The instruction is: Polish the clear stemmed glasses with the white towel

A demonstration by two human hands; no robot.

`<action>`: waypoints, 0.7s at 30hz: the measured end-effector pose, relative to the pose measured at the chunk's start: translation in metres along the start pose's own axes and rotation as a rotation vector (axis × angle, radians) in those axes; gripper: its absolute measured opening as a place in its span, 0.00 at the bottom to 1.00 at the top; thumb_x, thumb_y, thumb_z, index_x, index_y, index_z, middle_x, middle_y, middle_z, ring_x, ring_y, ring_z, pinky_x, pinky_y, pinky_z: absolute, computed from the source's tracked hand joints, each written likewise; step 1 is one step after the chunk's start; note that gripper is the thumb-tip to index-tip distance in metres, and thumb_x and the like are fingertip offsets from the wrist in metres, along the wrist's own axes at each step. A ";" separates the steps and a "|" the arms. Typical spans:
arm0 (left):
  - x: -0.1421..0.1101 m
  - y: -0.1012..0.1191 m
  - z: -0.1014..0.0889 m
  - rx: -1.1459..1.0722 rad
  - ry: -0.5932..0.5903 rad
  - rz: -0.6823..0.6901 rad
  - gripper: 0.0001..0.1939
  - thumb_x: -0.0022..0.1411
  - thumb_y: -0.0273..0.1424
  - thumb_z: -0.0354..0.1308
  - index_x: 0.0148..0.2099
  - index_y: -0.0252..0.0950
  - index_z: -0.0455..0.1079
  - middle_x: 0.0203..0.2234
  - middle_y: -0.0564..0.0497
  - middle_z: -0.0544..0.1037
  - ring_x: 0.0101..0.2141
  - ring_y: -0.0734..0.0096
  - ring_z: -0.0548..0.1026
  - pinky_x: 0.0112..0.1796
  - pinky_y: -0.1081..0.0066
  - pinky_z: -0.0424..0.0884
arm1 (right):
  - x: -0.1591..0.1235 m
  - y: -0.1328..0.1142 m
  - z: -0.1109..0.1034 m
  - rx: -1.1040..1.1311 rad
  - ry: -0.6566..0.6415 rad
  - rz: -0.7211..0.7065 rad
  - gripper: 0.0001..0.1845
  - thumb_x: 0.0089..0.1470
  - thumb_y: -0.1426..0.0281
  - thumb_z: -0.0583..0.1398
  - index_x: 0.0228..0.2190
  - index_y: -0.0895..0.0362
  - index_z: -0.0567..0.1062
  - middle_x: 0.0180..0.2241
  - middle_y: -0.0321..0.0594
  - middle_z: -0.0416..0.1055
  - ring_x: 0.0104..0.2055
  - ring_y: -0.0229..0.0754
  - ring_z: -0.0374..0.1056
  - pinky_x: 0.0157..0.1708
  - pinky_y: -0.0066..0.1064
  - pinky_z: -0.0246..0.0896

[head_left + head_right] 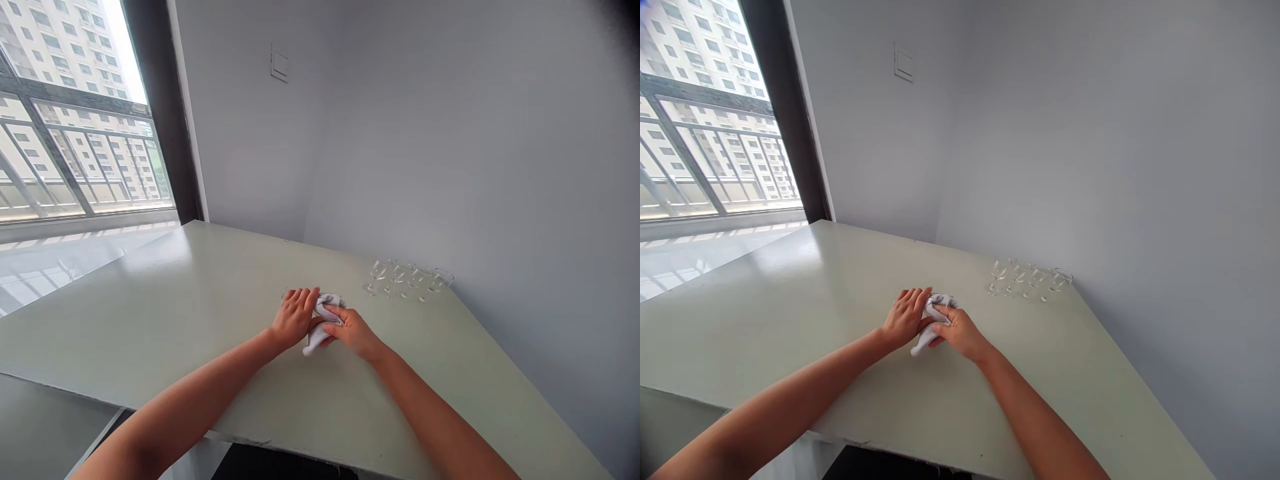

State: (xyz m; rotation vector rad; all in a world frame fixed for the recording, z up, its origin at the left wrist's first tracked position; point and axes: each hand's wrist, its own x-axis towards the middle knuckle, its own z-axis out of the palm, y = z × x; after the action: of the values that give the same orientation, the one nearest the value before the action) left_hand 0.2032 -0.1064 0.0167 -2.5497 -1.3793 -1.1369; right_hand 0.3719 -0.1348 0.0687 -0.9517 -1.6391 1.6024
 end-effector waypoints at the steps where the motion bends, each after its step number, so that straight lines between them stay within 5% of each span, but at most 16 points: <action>1: 0.001 0.002 -0.001 0.020 -0.017 0.022 0.29 0.57 0.44 0.50 0.57 0.35 0.57 0.37 0.41 0.70 0.40 0.56 0.68 0.45 0.58 0.59 | 0.000 0.003 0.000 0.088 0.054 -0.005 0.19 0.45 0.67 0.61 0.42 0.56 0.72 0.32 0.38 0.73 0.31 0.42 0.70 0.31 0.36 0.68; 4: 0.005 0.007 -0.008 0.091 -0.081 0.096 0.24 0.62 0.36 0.45 0.60 0.36 0.54 0.34 0.43 0.70 0.38 0.59 0.69 0.46 0.58 0.58 | -0.007 0.002 -0.002 0.328 0.109 -0.027 0.18 0.45 0.64 0.62 0.39 0.59 0.73 0.30 0.41 0.73 0.29 0.40 0.69 0.27 0.32 0.68; 9: 0.004 0.014 -0.022 0.149 -0.119 0.166 0.23 0.63 0.33 0.43 0.60 0.37 0.52 0.31 0.45 0.70 0.33 0.63 0.70 0.39 0.62 0.61 | -0.037 -0.009 -0.015 0.487 -0.158 -0.025 0.32 0.46 0.55 0.58 0.50 0.56 0.64 0.39 0.47 0.70 0.37 0.49 0.70 0.22 0.34 0.66; 12: 0.001 0.017 -0.026 0.199 -0.050 0.286 0.22 0.63 0.33 0.44 0.60 0.38 0.51 0.30 0.47 0.70 0.31 0.67 0.69 0.36 0.65 0.61 | -0.048 -0.002 -0.018 0.458 -0.247 0.016 0.35 0.43 0.62 0.60 0.53 0.53 0.60 0.38 0.45 0.71 0.37 0.52 0.71 0.23 0.37 0.67; 17: -0.006 0.019 -0.025 0.369 0.015 0.373 0.22 0.63 0.31 0.45 0.59 0.33 0.50 0.28 0.50 0.70 0.28 0.70 0.68 0.33 0.67 0.61 | -0.042 0.018 -0.011 0.229 -0.071 -0.013 0.18 0.49 0.69 0.59 0.45 0.56 0.70 0.22 0.36 0.70 0.24 0.38 0.69 0.23 0.29 0.64; 21: -0.009 0.023 -0.020 0.464 0.038 0.348 0.23 0.62 0.25 0.45 0.59 0.34 0.50 0.28 0.49 0.70 0.28 0.70 0.68 0.35 0.66 0.61 | -0.034 0.017 -0.007 0.144 -0.028 0.013 0.17 0.50 0.65 0.60 0.42 0.56 0.72 0.27 0.38 0.71 0.27 0.40 0.70 0.20 0.27 0.64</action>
State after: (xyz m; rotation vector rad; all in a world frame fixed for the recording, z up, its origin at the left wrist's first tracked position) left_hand 0.2056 -0.1340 0.0329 -2.2900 -0.9884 -0.7037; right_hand 0.3963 -0.1600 0.0536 -0.8706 -1.5154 1.7237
